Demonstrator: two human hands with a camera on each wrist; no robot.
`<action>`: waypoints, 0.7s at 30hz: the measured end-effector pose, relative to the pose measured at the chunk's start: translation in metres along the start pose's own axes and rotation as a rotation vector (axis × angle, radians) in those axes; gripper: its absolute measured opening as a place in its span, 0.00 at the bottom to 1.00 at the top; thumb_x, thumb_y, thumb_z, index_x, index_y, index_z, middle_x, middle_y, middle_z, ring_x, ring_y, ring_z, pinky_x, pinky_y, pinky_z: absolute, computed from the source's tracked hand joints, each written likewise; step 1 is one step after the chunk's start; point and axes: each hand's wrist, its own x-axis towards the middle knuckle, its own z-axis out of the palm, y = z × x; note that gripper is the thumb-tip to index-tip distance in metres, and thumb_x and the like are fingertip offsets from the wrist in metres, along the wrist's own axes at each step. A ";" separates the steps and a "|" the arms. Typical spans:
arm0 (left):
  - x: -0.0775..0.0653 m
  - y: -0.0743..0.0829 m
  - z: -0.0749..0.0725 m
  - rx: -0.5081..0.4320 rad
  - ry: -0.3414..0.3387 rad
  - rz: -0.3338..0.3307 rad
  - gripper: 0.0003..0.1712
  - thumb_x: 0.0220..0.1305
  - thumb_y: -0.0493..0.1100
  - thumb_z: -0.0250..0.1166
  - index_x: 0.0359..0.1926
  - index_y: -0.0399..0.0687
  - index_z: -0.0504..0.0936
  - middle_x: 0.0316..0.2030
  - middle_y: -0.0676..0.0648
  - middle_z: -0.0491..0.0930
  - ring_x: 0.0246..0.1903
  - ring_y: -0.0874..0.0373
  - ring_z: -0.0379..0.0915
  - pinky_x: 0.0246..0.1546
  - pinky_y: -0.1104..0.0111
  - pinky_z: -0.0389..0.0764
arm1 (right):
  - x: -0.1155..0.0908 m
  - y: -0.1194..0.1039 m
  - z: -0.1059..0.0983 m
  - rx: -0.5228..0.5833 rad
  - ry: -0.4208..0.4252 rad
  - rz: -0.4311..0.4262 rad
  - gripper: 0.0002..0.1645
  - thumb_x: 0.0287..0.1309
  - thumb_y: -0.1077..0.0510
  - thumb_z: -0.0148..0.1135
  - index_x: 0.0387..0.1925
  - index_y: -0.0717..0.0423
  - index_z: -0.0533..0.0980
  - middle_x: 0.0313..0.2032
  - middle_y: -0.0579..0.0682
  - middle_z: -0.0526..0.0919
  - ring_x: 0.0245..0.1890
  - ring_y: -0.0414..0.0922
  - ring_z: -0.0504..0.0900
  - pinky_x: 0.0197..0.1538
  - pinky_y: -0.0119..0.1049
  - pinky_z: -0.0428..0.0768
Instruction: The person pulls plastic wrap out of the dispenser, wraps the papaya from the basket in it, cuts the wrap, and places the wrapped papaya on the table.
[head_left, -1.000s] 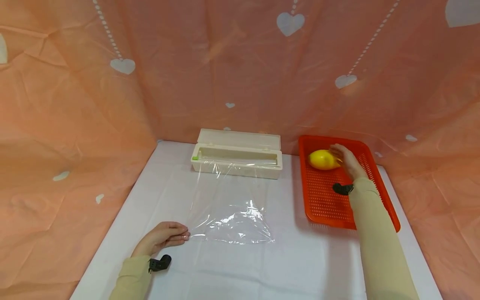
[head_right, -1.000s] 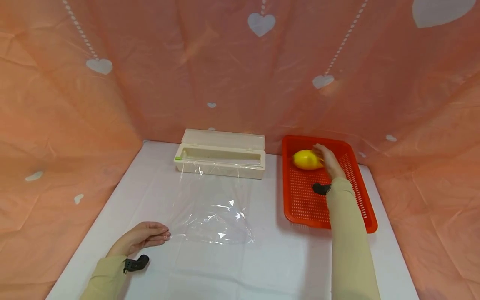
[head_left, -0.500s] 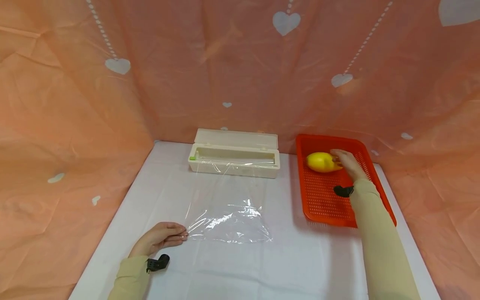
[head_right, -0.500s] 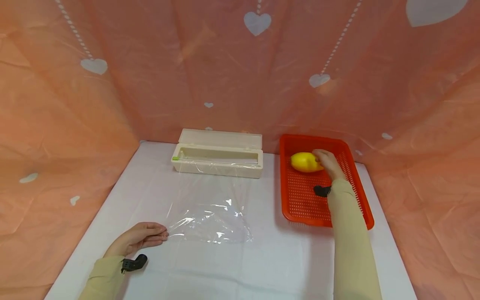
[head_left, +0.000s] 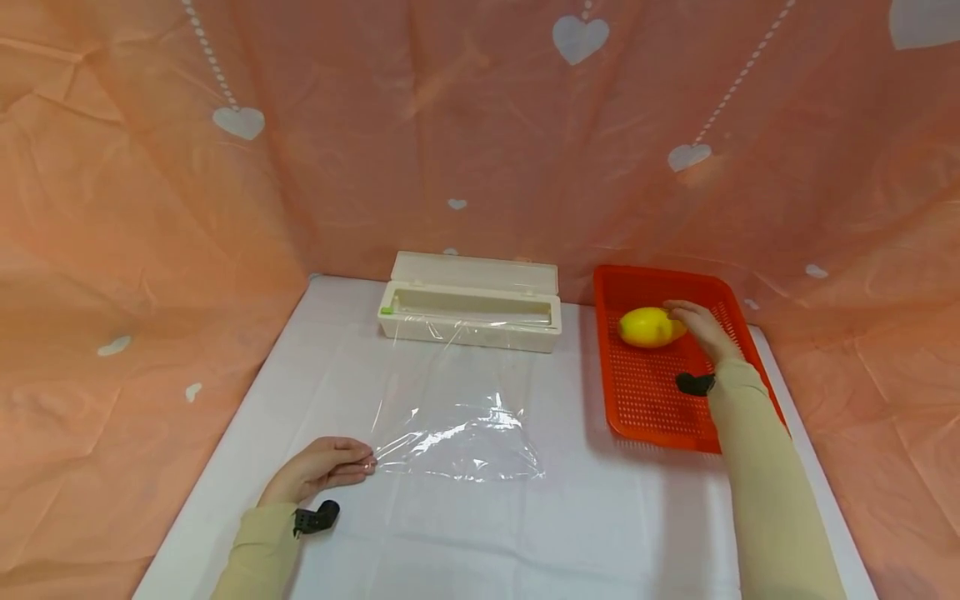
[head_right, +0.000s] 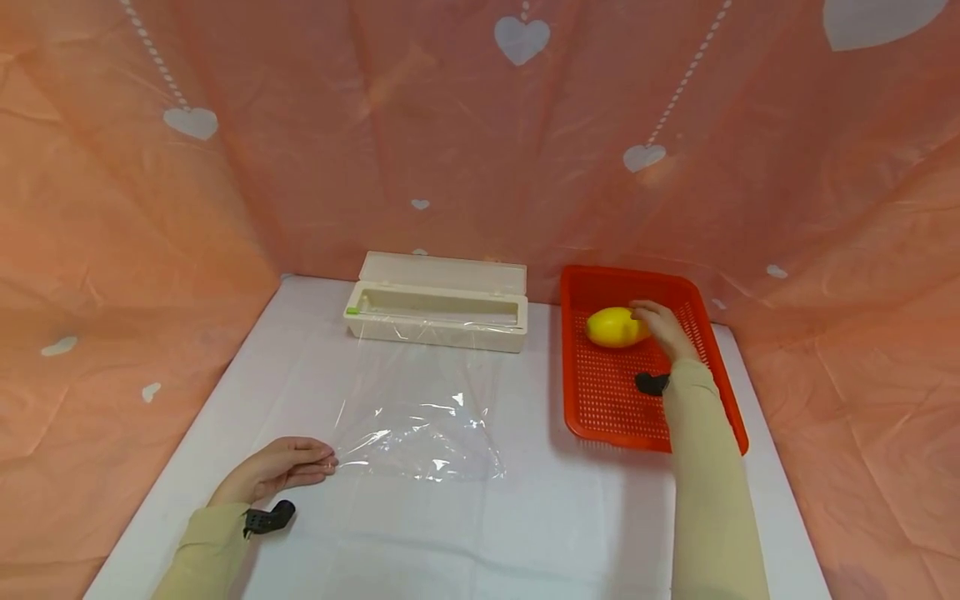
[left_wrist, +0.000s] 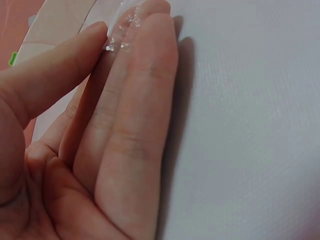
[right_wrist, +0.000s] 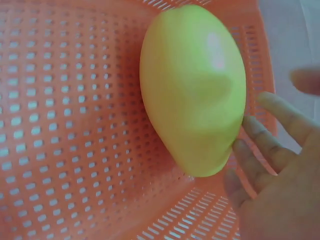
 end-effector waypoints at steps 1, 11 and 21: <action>0.000 0.000 -0.001 0.002 0.001 0.000 0.14 0.68 0.34 0.58 0.49 0.24 0.75 0.39 0.40 0.83 0.40 0.52 0.82 0.45 0.63 0.81 | 0.000 0.000 0.000 -0.030 -0.018 0.009 0.34 0.75 0.51 0.37 0.71 0.69 0.48 0.70 0.69 0.46 0.70 0.66 0.42 0.68 0.64 0.44; 0.001 -0.002 -0.003 -0.026 0.000 -0.012 0.13 0.68 0.34 0.58 0.47 0.26 0.76 0.38 0.40 0.84 0.39 0.52 0.83 0.44 0.63 0.82 | 0.004 0.000 0.004 -0.281 -0.101 0.002 0.41 0.63 0.58 0.59 0.69 0.70 0.51 0.68 0.73 0.49 0.66 0.70 0.48 0.62 0.70 0.52; 0.002 -0.004 -0.004 -0.029 -0.015 0.003 0.13 0.68 0.34 0.58 0.48 0.25 0.76 0.38 0.40 0.84 0.39 0.52 0.83 0.44 0.63 0.82 | 0.003 0.000 0.007 -0.324 -0.090 0.024 0.41 0.63 0.56 0.61 0.67 0.73 0.54 0.66 0.75 0.53 0.63 0.69 0.53 0.63 0.67 0.55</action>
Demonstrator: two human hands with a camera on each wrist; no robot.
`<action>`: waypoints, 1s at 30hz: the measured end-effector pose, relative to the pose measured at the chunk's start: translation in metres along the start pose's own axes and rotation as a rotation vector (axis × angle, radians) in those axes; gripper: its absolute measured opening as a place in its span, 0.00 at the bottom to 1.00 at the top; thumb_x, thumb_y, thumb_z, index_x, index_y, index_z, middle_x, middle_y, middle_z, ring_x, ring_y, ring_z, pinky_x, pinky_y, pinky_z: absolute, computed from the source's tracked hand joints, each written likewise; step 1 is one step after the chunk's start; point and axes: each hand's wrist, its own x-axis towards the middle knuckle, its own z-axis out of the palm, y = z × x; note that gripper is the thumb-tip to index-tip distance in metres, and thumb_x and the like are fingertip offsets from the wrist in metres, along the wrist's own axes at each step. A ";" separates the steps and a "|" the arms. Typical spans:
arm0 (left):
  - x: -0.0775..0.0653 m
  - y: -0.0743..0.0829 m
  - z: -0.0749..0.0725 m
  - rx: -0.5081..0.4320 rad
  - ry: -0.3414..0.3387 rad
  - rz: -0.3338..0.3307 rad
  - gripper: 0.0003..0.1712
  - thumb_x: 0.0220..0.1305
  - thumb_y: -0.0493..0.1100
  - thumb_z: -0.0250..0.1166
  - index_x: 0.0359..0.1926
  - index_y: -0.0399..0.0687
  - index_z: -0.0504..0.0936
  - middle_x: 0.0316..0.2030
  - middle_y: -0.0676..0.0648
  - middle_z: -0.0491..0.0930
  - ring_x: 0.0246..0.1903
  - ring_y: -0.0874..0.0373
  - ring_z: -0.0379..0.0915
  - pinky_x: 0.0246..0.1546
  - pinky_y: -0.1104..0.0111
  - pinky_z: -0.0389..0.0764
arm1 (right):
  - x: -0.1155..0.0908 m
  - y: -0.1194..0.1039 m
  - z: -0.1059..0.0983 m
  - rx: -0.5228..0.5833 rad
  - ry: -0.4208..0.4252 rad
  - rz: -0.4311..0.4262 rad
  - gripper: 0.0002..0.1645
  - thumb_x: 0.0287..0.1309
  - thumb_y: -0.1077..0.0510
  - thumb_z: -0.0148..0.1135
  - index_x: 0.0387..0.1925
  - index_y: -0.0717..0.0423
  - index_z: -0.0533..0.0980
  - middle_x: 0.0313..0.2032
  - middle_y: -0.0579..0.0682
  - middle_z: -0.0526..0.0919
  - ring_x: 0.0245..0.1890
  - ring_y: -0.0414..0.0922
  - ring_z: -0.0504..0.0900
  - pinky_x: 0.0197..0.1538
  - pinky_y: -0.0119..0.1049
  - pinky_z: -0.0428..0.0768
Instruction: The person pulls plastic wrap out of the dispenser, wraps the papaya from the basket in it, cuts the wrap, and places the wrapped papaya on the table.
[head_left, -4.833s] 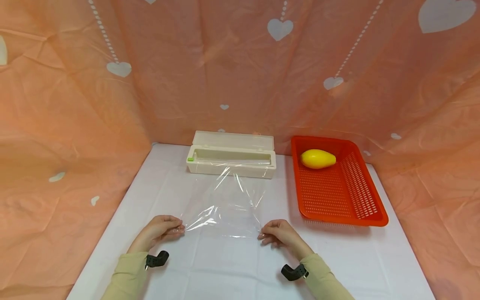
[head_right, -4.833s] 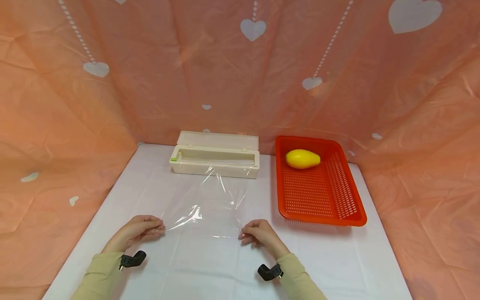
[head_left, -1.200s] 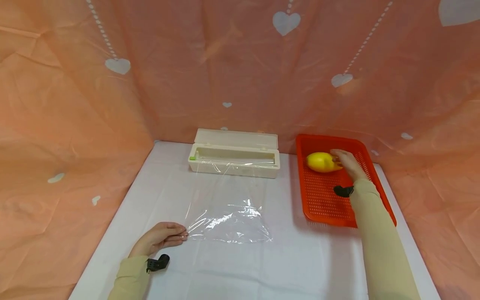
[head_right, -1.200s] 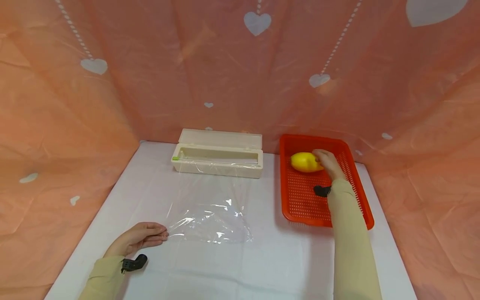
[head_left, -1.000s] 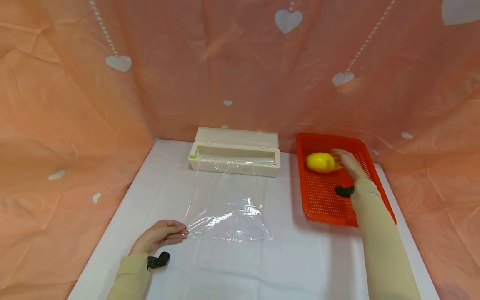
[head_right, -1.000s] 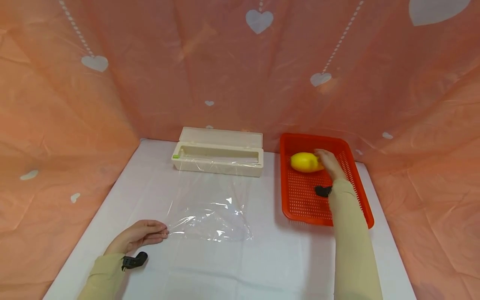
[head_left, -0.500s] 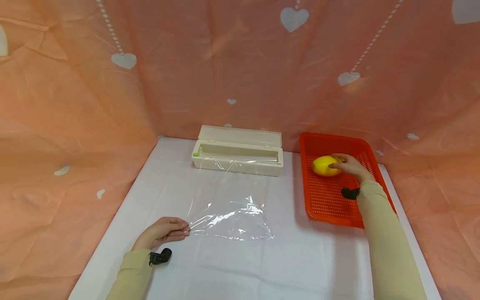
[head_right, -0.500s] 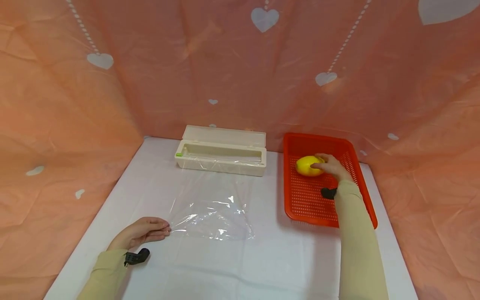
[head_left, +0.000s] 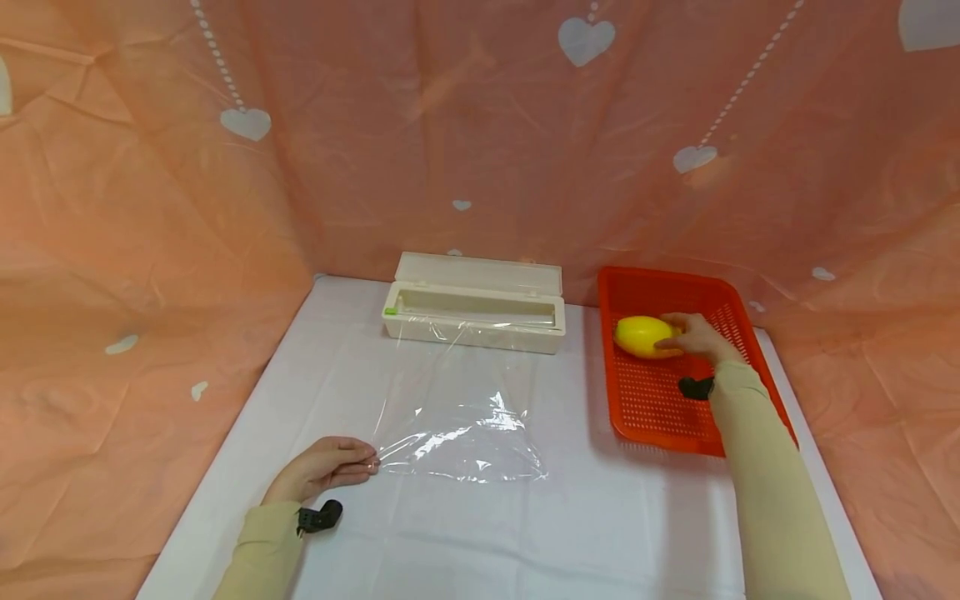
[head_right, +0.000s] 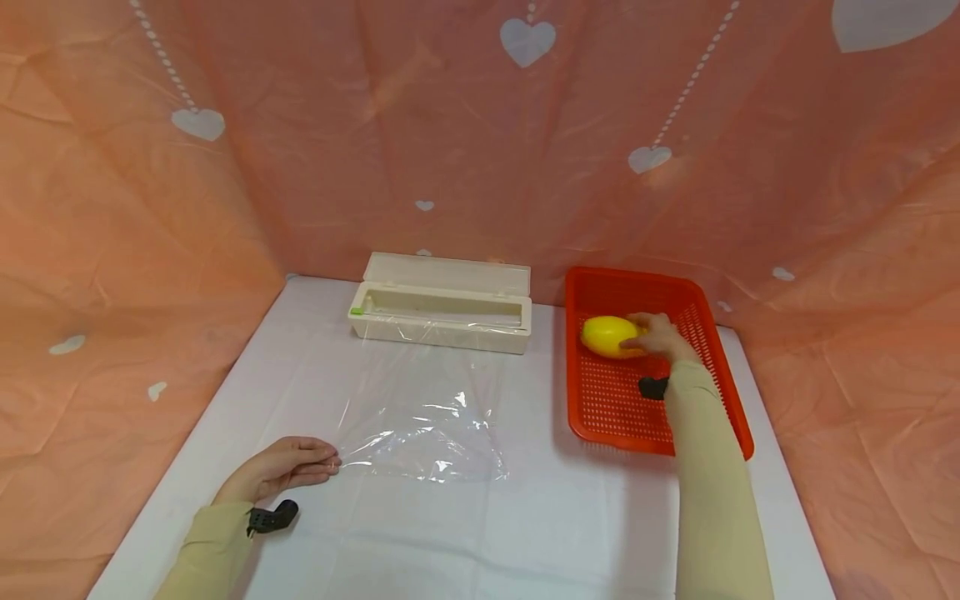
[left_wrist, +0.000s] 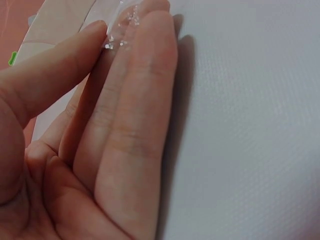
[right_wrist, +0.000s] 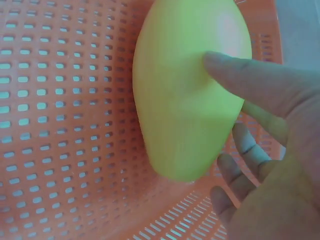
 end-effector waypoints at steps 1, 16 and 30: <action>0.000 0.000 0.000 -0.002 -0.001 0.001 0.14 0.67 0.34 0.58 0.48 0.25 0.76 0.38 0.40 0.84 0.39 0.52 0.82 0.45 0.63 0.82 | -0.001 0.000 0.001 0.007 -0.003 0.011 0.41 0.63 0.55 0.61 0.67 0.73 0.55 0.65 0.74 0.54 0.62 0.69 0.54 0.63 0.67 0.55; -0.001 0.001 0.001 -0.014 -0.003 -0.006 0.13 0.68 0.33 0.58 0.48 0.25 0.75 0.38 0.40 0.84 0.39 0.52 0.82 0.45 0.63 0.82 | 0.000 -0.004 0.005 0.194 -0.152 0.078 0.47 0.66 0.48 0.58 0.70 0.70 0.46 0.68 0.73 0.48 0.62 0.66 0.58 0.64 0.59 0.64; -0.001 0.000 0.000 -0.007 0.007 -0.002 0.14 0.67 0.34 0.59 0.48 0.25 0.76 0.39 0.39 0.83 0.40 0.51 0.82 0.45 0.62 0.81 | 0.007 -0.010 0.017 0.259 -0.155 0.183 0.58 0.62 0.38 0.57 0.73 0.63 0.35 0.70 0.70 0.41 0.64 0.67 0.54 0.63 0.62 0.61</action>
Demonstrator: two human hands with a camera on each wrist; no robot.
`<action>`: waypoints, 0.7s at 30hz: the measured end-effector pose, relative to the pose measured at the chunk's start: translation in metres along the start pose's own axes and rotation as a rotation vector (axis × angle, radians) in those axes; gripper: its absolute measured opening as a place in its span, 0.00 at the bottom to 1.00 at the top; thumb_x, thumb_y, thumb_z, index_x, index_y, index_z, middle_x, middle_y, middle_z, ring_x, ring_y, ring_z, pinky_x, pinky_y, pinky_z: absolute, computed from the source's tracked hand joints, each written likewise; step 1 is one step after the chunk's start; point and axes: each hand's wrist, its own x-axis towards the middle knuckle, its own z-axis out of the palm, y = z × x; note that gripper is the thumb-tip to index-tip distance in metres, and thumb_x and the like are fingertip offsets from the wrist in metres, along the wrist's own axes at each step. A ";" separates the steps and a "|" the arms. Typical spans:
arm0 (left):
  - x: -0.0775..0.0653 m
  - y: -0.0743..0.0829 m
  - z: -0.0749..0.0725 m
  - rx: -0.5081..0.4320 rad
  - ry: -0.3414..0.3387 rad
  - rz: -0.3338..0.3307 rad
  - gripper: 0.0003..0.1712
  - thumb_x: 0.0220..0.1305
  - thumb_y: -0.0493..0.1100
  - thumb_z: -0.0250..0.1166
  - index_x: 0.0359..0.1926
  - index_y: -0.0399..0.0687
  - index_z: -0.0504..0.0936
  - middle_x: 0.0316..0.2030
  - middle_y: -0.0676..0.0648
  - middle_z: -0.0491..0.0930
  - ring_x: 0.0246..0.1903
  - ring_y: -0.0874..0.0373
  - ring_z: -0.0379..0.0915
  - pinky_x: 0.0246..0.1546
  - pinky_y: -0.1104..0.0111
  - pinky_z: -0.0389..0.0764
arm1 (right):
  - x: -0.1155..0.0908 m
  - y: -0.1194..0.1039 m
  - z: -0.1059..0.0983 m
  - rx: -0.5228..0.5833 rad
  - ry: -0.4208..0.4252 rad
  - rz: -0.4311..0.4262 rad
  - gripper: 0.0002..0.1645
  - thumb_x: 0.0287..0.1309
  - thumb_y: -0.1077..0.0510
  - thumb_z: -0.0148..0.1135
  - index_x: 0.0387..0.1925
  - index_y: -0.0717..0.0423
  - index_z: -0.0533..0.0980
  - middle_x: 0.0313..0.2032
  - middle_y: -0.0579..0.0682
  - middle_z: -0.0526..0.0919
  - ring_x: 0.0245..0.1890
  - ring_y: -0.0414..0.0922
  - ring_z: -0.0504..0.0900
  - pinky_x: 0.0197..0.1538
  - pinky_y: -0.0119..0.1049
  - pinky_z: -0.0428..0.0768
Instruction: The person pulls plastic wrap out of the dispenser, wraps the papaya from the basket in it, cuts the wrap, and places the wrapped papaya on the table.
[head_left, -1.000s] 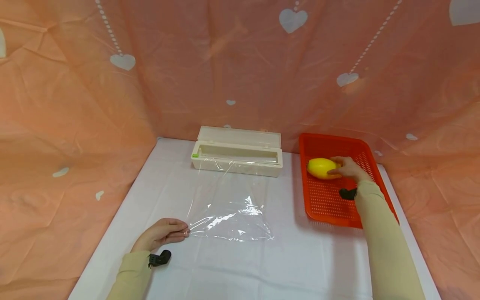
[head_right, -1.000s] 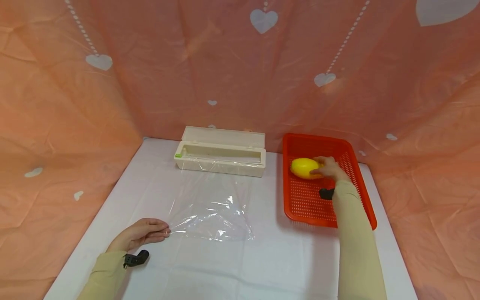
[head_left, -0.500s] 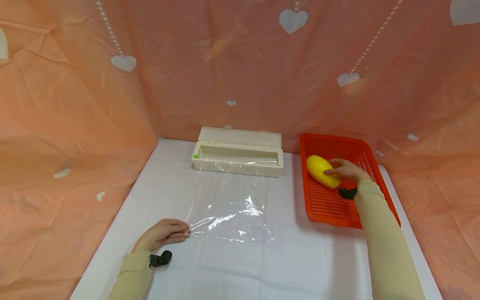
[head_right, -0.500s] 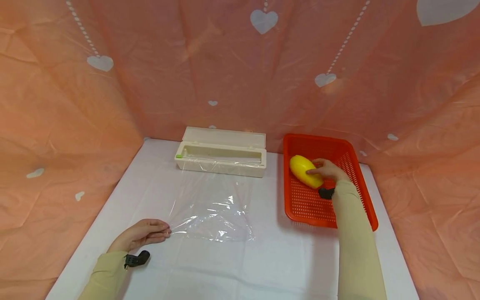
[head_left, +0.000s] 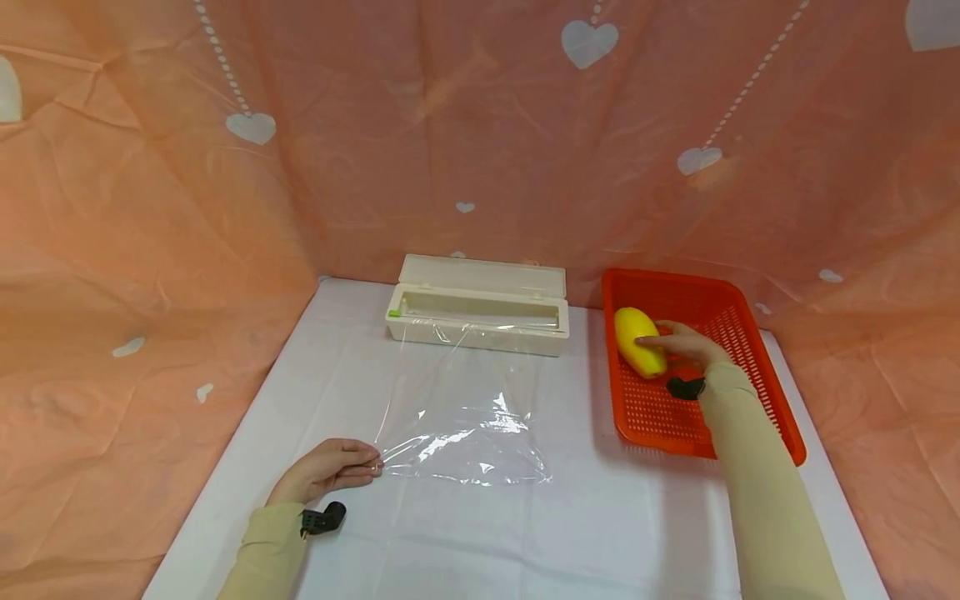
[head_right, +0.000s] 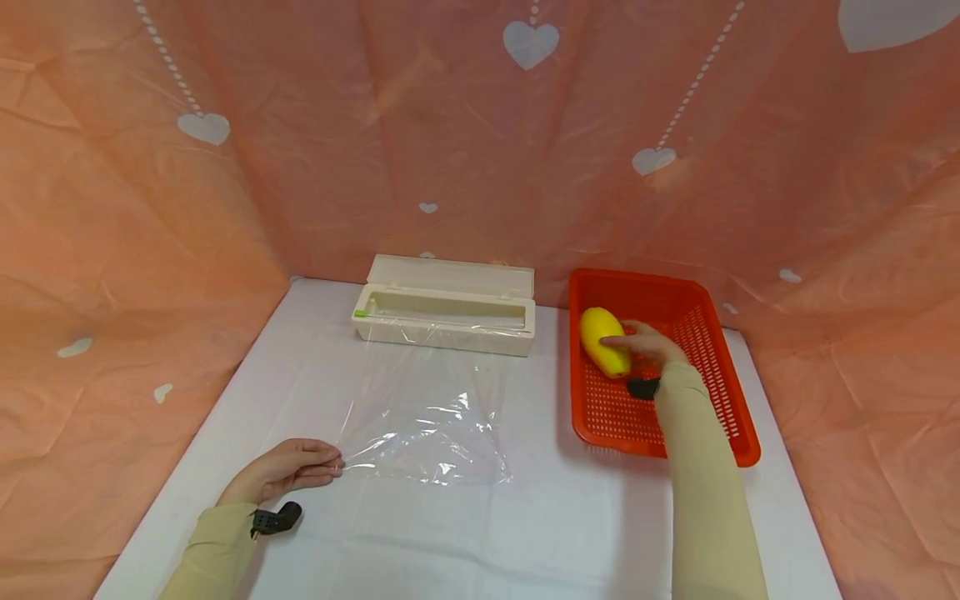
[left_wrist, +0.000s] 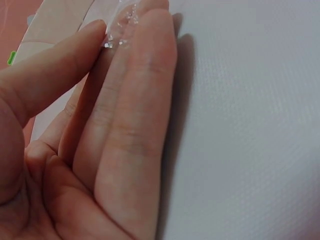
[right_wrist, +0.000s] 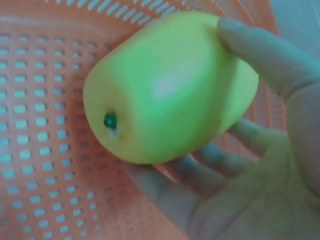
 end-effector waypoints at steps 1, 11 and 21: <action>0.000 0.000 0.000 0.002 0.003 0.001 0.13 0.67 0.34 0.59 0.48 0.25 0.76 0.38 0.39 0.83 0.40 0.51 0.82 0.45 0.62 0.81 | -0.001 -0.001 0.001 -0.005 0.007 -0.002 0.58 0.62 0.37 0.57 0.73 0.64 0.36 0.70 0.70 0.43 0.64 0.67 0.55 0.63 0.62 0.62; 0.000 0.001 0.001 -0.003 -0.017 0.010 0.14 0.68 0.34 0.58 0.49 0.24 0.75 0.39 0.39 0.83 0.41 0.51 0.82 0.46 0.62 0.81 | -0.009 0.002 0.000 0.017 0.119 -0.092 0.56 0.63 0.38 0.57 0.71 0.71 0.42 0.63 0.68 0.58 0.53 0.57 0.68 0.50 0.42 0.77; -0.002 0.000 0.001 -0.009 0.007 -0.006 0.15 0.67 0.36 0.60 0.48 0.25 0.76 0.39 0.39 0.83 0.41 0.51 0.82 0.46 0.62 0.81 | -0.035 -0.027 -0.006 0.050 0.213 -0.192 0.55 0.60 0.38 0.60 0.73 0.62 0.45 0.65 0.66 0.58 0.52 0.58 0.68 0.46 0.36 0.79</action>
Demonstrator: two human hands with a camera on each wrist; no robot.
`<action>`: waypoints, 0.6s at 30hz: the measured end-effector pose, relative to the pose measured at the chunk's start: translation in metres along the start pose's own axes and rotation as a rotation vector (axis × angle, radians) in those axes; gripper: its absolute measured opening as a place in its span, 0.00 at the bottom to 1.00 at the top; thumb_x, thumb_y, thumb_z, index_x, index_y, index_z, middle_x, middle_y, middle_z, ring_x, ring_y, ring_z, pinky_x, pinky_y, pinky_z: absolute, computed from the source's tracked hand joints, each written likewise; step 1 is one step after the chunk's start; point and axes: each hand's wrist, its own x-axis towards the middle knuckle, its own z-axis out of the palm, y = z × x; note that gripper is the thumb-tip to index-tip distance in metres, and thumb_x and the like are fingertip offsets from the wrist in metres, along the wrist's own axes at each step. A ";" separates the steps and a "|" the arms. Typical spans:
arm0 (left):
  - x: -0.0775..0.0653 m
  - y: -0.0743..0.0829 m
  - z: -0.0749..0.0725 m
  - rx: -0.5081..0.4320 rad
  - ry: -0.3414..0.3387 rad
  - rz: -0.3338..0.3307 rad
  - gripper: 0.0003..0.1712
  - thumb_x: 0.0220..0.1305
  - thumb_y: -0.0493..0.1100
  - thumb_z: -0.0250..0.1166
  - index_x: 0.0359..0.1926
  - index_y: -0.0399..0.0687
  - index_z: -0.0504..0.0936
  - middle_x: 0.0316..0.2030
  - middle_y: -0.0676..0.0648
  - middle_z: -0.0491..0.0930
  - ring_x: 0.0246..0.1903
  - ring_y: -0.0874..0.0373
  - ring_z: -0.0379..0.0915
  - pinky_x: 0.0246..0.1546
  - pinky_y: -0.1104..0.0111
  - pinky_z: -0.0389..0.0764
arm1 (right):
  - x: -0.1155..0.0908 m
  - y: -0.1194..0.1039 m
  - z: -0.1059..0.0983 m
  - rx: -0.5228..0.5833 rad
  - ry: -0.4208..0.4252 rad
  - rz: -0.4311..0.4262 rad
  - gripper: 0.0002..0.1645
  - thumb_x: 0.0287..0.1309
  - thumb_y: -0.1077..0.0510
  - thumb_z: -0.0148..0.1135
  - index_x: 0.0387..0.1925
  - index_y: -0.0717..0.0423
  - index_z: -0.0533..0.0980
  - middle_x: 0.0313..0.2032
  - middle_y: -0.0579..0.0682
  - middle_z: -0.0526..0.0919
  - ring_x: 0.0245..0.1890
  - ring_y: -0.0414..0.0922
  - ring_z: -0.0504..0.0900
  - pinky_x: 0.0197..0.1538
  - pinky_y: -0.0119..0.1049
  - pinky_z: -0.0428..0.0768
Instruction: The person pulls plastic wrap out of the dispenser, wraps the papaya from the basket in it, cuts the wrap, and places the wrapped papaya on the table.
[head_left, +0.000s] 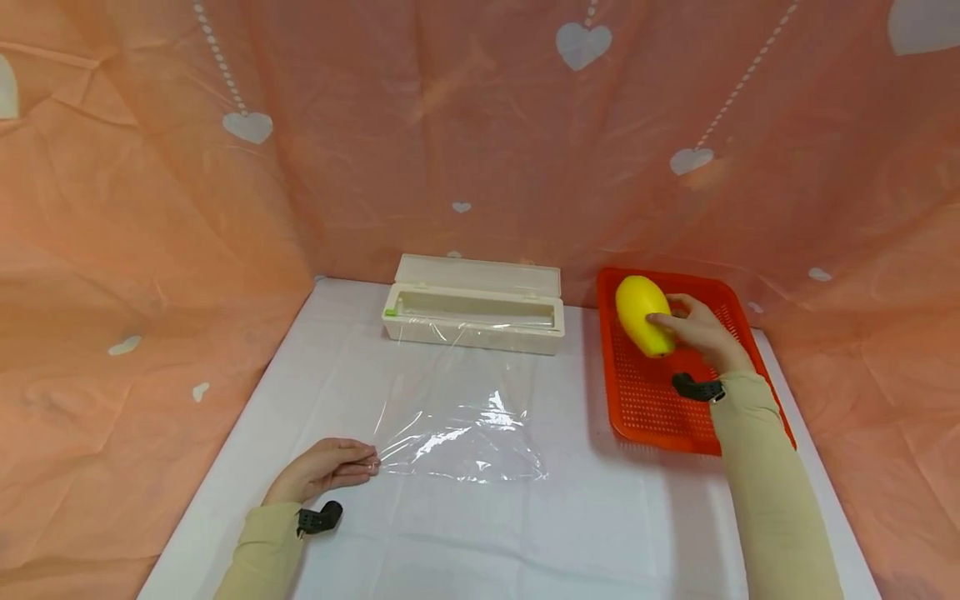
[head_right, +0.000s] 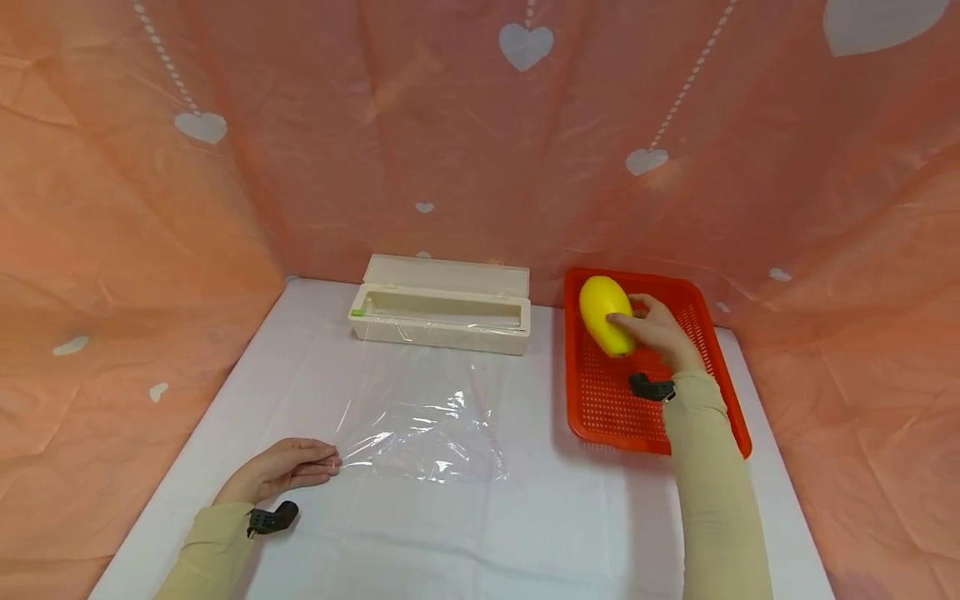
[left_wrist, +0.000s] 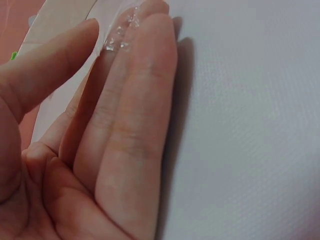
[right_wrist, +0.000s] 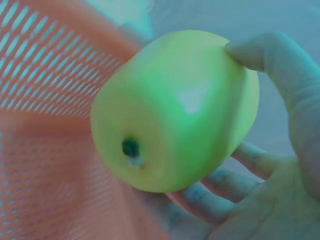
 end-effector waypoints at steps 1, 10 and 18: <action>0.000 0.000 0.000 0.004 0.004 0.001 0.16 0.67 0.36 0.60 0.49 0.25 0.76 0.39 0.40 0.83 0.41 0.51 0.82 0.46 0.62 0.81 | -0.001 -0.006 0.001 0.002 0.002 -0.015 0.54 0.60 0.38 0.60 0.73 0.61 0.45 0.65 0.66 0.58 0.53 0.58 0.69 0.45 0.36 0.80; -0.001 0.000 0.000 0.008 0.027 0.013 0.17 0.65 0.37 0.62 0.49 0.26 0.77 0.39 0.40 0.84 0.40 0.51 0.82 0.46 0.62 0.81 | -0.009 -0.070 0.034 -0.031 -0.046 -0.180 0.49 0.59 0.47 0.65 0.72 0.58 0.50 0.66 0.63 0.61 0.56 0.59 0.70 0.52 0.45 0.78; 0.000 -0.001 0.000 0.003 0.001 0.014 0.15 0.65 0.37 0.62 0.47 0.27 0.79 0.38 0.41 0.84 0.40 0.52 0.82 0.45 0.63 0.81 | -0.007 -0.098 0.093 -0.046 -0.183 -0.327 0.42 0.53 0.55 0.71 0.66 0.58 0.61 0.60 0.59 0.69 0.55 0.59 0.73 0.52 0.50 0.79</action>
